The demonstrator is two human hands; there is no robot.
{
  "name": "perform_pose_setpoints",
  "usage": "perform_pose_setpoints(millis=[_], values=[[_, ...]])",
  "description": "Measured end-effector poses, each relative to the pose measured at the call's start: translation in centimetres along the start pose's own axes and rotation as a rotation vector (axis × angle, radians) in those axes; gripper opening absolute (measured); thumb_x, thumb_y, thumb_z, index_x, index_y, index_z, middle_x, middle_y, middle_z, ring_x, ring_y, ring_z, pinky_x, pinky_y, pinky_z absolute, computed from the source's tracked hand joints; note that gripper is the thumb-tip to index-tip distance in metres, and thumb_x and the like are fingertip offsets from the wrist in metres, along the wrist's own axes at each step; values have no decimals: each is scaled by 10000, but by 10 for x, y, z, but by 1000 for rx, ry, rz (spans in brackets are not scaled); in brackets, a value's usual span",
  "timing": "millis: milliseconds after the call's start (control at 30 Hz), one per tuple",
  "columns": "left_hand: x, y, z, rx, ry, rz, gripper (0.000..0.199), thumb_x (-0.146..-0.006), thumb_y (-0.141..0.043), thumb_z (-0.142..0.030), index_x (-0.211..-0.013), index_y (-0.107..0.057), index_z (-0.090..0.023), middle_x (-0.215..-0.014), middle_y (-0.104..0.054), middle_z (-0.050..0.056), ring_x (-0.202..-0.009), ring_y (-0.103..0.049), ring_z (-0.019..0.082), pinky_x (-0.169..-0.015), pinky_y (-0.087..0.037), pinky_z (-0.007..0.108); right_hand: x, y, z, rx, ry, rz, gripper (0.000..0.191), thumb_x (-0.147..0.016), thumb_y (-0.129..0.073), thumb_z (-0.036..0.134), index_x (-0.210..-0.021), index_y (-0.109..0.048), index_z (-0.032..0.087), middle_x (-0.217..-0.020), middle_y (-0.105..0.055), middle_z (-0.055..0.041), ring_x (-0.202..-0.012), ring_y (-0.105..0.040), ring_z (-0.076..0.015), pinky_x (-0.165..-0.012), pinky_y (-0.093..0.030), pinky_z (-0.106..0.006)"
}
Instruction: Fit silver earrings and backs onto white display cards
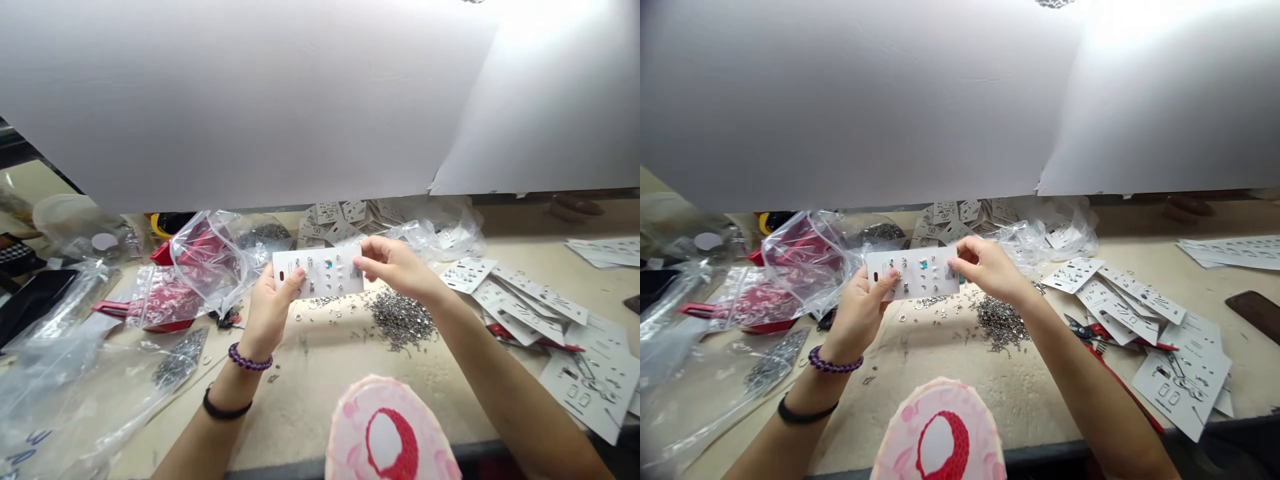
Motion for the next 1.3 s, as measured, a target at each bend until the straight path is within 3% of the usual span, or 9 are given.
perform_pose_setpoints(millis=[67,133,267,367,433,533,633,933,1300], values=[[1,-6,3,-66,-7,73,347,-769,-583,-363,-1059,-510,-187,-1006,-630,60,-899,-611,192,-799,-483,354,16,8,-1,-90,-4,-31,128,-780,-559,277,-768,-581,152,-663,-598,-5,-535,-544,-97,-500,-452,-245],[2,-8,2,-194,-61,103,348,-799,-528,-392,-1081,-499,-189,-1063,-595,69,-981,-572,199,-843,-459,362,36,19,-7,-219,-9,-161,129,-768,-587,276,-771,-597,148,-654,-606,-1,-534,-559,-92,-494,-467,-230],[2,-6,-3,-400,-167,63,351,-830,-447,-409,-1092,-482,-179,-1090,-554,82,-1040,-520,206,-892,-425,388,86,44,-42,-642,-45,-692,166,-714,-669,288,-787,-590,162,-653,-631,22,-525,-590,-79,-500,-510,-198],[2,-6,-4,-534,-195,59,322,-840,-423,-386,-1074,-478,-172,-1077,-554,91,-1013,-532,207,-865,-444,388,112,43,-68,-799,-77,-879,197,-660,-726,267,-734,-574,165,-619,-637,36,-568,-623,-87,-559,-537,-196],[4,-9,-7,-708,-300,60,296,-841,-429,-358,-1058,-486,-165,-1060,-560,97,-994,-538,211,-852,-448,388,120,38,-79,-860,-106,-905,211,-644,-742,264,-722,-572,166,-626,-651,30,-591,-634,-92,-586,-545,-199],[13,-22,-16,-1011,-607,103,228,-838,-438,-286,-1004,-519,-151,-1002,-585,101,-975,-535,225,-860,-427,397,127,32,-90,-935,-129,-948,245,-607,-767,274,-705,-570,166,-609,-658,27,-579,-636,-94,-591,-548,-198],[21,-32,-17,-1144,-796,191,162,-838,-440,-230,-949,-534,-161,-934,-609,84,-924,-549,215,-820,-435,359,131,28,-96,-983,-116,-1012,257,-589,-778,272,-702,-573,166,-610,-660,30,-575,-636,-92,-597,-548,-198],[18,-32,-18,-1170,-874,238,126,-829,-455,-250,-882,-550,-188,-853,-631,60,-829,-581,209,-743,-448,334,130,19,-104,-956,-73,-1097,229,-645,-736,270,-794,-593,170,-681,-663,12,-642,-643,-115,-661,-549,-261],[20,-36,-16,-1231,-844,273,128,-814,-452,-214,-843,-571,-176,-809,-645,60,-777,-583,207,-696,-441,332,125,7,-97,-864,-128,-943,214,-684,-707,277,-793,-563,162,-691,-670,3,-659,-644,-122,-690,-536,-279]])
Point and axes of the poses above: each hand's wrist, its own x-axis away from the middle knuckle, its own y-axis out of the back of the hand, z = x × y, the point moved 6 cm from there along -x, towards the middle knuckle
